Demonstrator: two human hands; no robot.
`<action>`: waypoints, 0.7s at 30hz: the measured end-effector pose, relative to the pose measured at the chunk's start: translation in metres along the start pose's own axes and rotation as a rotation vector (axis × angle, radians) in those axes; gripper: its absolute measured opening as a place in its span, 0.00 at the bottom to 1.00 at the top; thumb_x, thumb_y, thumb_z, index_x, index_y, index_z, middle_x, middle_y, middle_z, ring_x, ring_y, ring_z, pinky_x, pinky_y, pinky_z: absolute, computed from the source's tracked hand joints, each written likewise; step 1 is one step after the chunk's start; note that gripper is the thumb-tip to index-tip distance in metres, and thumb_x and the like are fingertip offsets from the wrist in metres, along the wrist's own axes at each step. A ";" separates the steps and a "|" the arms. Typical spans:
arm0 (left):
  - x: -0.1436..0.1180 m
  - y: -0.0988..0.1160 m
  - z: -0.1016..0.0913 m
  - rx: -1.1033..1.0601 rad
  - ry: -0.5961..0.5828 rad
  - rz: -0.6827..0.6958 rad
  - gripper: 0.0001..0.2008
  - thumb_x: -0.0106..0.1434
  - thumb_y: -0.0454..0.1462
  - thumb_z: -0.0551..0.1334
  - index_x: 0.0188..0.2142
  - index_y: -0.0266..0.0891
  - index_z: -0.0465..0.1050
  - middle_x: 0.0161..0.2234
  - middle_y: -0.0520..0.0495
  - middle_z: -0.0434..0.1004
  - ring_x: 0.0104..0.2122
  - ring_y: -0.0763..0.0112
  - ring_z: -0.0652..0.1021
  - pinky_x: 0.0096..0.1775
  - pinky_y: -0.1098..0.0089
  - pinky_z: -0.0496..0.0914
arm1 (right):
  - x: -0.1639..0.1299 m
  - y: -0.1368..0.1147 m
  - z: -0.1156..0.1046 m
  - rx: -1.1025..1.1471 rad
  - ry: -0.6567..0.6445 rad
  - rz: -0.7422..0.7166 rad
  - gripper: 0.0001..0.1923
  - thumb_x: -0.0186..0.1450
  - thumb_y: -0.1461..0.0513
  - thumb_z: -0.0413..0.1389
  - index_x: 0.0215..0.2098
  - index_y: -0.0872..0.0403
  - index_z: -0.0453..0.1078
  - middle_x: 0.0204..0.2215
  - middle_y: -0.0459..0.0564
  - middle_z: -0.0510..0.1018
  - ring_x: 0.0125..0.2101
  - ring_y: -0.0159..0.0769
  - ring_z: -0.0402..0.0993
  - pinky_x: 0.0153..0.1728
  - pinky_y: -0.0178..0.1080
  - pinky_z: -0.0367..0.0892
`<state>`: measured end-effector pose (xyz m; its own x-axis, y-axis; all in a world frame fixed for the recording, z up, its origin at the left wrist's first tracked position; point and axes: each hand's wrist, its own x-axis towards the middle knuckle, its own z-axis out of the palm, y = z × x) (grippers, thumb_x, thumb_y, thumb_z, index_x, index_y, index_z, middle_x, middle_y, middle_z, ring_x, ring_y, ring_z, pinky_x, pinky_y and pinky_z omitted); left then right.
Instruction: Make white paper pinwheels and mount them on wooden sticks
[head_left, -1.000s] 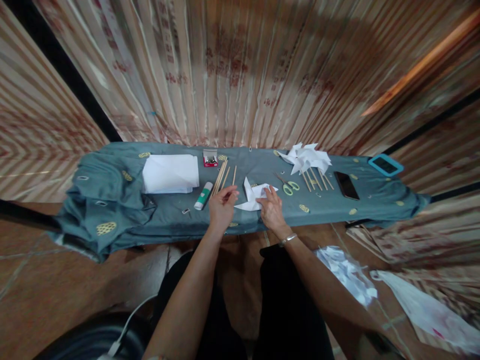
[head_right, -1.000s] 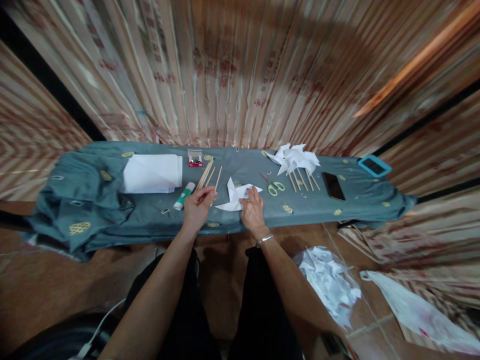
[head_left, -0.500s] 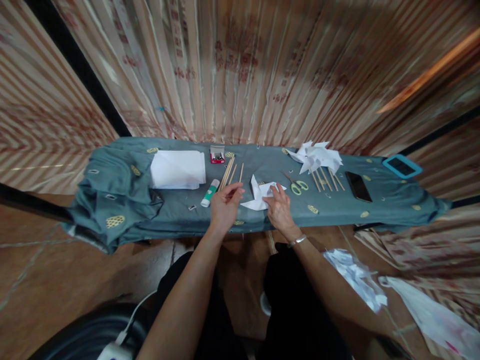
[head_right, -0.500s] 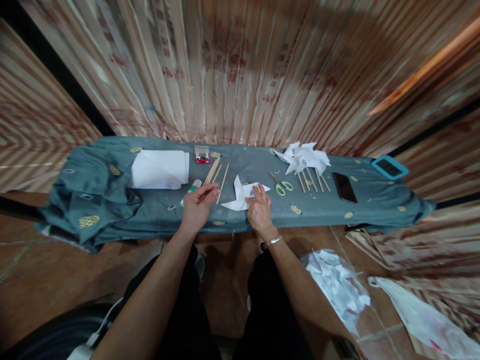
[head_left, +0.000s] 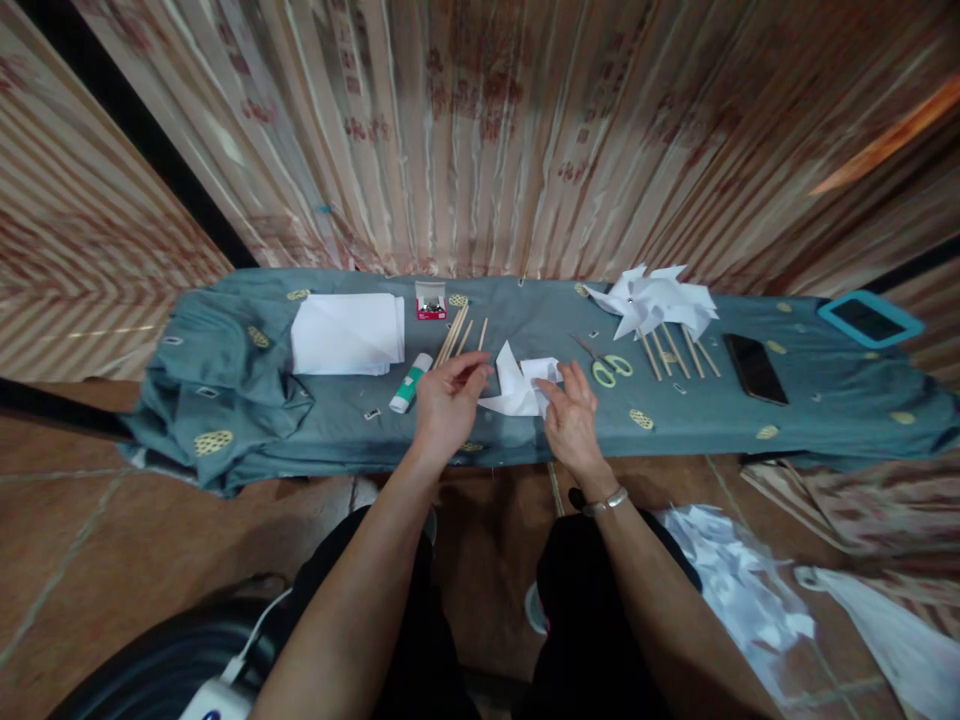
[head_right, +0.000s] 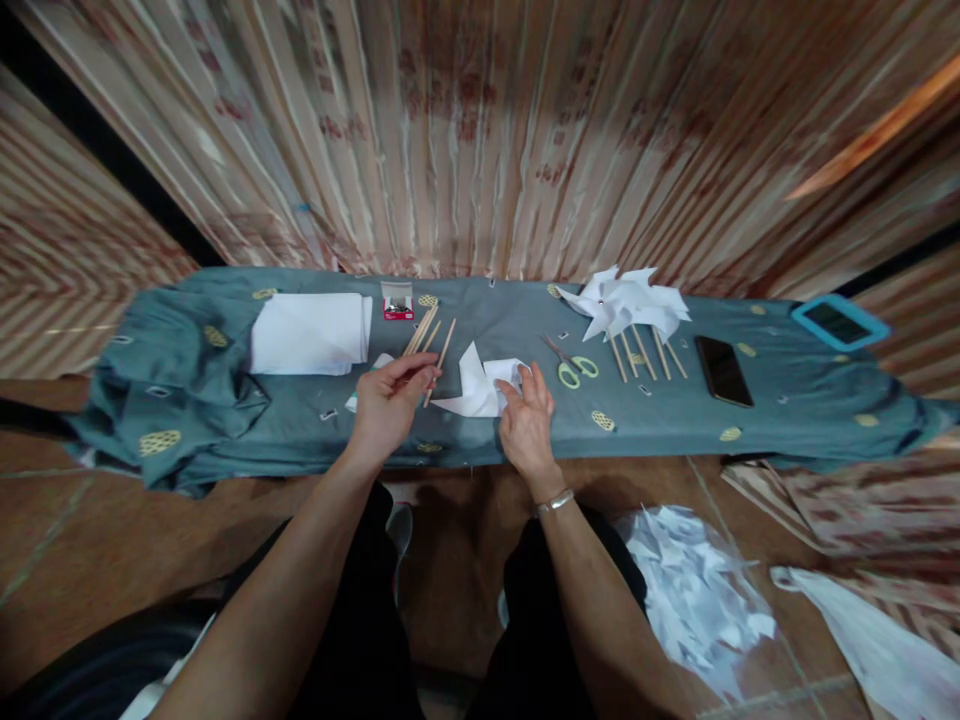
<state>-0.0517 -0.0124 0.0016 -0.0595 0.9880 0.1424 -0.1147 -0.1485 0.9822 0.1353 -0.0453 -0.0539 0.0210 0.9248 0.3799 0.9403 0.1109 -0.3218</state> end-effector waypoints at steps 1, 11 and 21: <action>0.001 0.000 0.001 0.008 -0.002 -0.002 0.11 0.54 0.37 0.63 0.37 0.36 0.80 0.31 0.46 0.83 0.29 0.70 0.80 0.35 0.70 0.75 | 0.000 0.001 -0.001 -0.011 -0.015 -0.007 0.25 0.62 0.71 0.43 0.53 0.54 0.71 0.64 0.59 0.61 0.66 0.50 0.47 0.58 0.57 0.55; 0.001 -0.001 0.006 0.012 -0.012 -0.031 0.11 0.54 0.36 0.63 0.37 0.36 0.80 0.31 0.46 0.83 0.28 0.70 0.80 0.34 0.70 0.75 | 0.003 -0.004 0.000 -0.123 -0.112 -0.080 0.23 0.63 0.71 0.46 0.50 0.53 0.74 0.65 0.58 0.59 0.67 0.52 0.44 0.57 0.56 0.53; 0.002 -0.005 0.000 0.012 -0.020 -0.038 0.12 0.53 0.37 0.64 0.36 0.36 0.80 0.31 0.46 0.83 0.28 0.70 0.80 0.34 0.70 0.75 | 0.009 -0.004 0.000 -0.076 -0.136 -0.045 0.22 0.63 0.71 0.45 0.47 0.54 0.77 0.63 0.59 0.62 0.67 0.52 0.44 0.58 0.55 0.53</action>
<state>-0.0513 -0.0094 -0.0031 -0.0357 0.9936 0.1072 -0.1046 -0.1104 0.9884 0.1316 -0.0378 -0.0494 -0.0634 0.9607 0.2701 0.9623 0.1306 -0.2386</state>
